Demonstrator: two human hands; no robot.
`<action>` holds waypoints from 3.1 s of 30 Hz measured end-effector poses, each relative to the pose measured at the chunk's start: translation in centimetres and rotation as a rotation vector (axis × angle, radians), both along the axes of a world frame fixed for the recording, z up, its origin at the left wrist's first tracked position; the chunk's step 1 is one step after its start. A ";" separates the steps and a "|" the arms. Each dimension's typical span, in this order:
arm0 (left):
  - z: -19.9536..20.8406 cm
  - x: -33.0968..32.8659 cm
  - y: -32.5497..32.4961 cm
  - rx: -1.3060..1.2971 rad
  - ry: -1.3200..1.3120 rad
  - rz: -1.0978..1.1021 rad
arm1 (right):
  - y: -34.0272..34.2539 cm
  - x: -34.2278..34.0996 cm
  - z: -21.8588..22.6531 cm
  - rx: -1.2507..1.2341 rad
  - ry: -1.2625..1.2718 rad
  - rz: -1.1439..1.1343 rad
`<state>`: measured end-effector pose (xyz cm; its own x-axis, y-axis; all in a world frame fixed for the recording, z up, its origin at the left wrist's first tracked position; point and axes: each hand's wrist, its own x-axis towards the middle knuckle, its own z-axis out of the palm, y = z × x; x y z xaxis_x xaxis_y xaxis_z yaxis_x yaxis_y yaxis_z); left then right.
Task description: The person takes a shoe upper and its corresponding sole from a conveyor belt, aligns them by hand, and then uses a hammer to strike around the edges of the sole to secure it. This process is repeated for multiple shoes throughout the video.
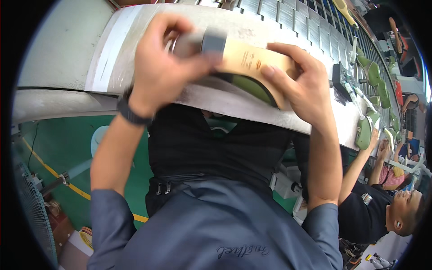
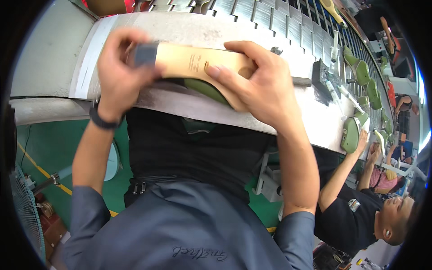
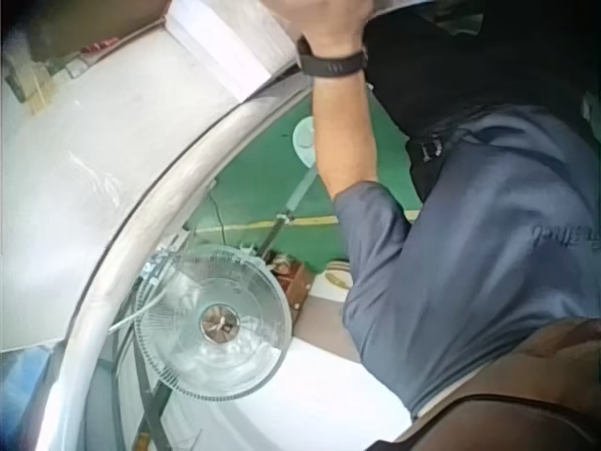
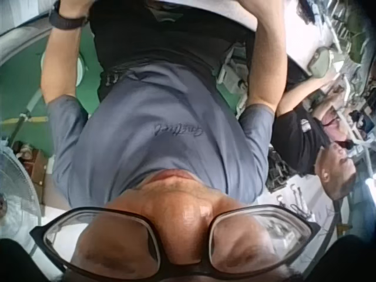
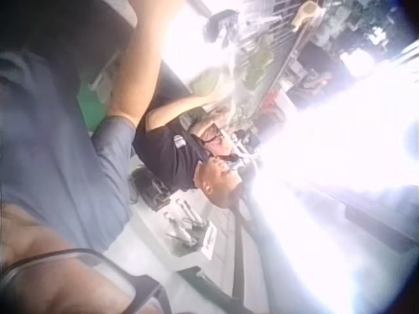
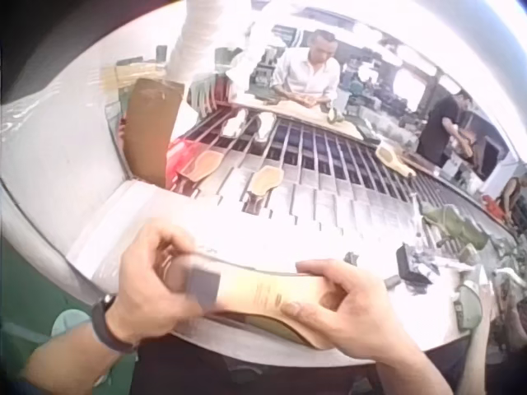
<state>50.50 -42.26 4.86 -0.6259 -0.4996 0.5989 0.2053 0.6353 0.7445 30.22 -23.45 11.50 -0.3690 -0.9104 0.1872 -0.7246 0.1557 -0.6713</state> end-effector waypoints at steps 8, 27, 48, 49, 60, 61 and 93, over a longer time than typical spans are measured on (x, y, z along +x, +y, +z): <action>0.0 2.8 6.7 -0.199 -0.188 -0.012 | 1.2 -2.6 -1.6 -0.118 0.196 0.346; -0.1 2.3 7.1 -0.335 -0.243 0.020 | -1.4 -0.6 -1.5 -0.167 0.436 0.534; -3.3 2.7 8.4 -0.387 -0.202 0.072 | -3.5 2.3 3.5 0.412 0.281 0.432; -3.4 2.5 8.8 -0.390 -0.200 0.070 | -3.5 2.4 3.4 0.377 0.357 0.441; 1.1 0.2 8.0 -0.318 -0.396 0.049 | 4.7 -9.0 -2.4 -0.038 0.351 -0.052; 1.7 -1.1 7.3 -0.312 -0.417 0.060 | 5.6 -9.9 -2.4 0.118 0.225 -0.070; 3.1 -8.8 3.6 -0.150 -0.563 -0.297 | 0.8 -7.9 -0.6 -0.122 -0.659 -0.133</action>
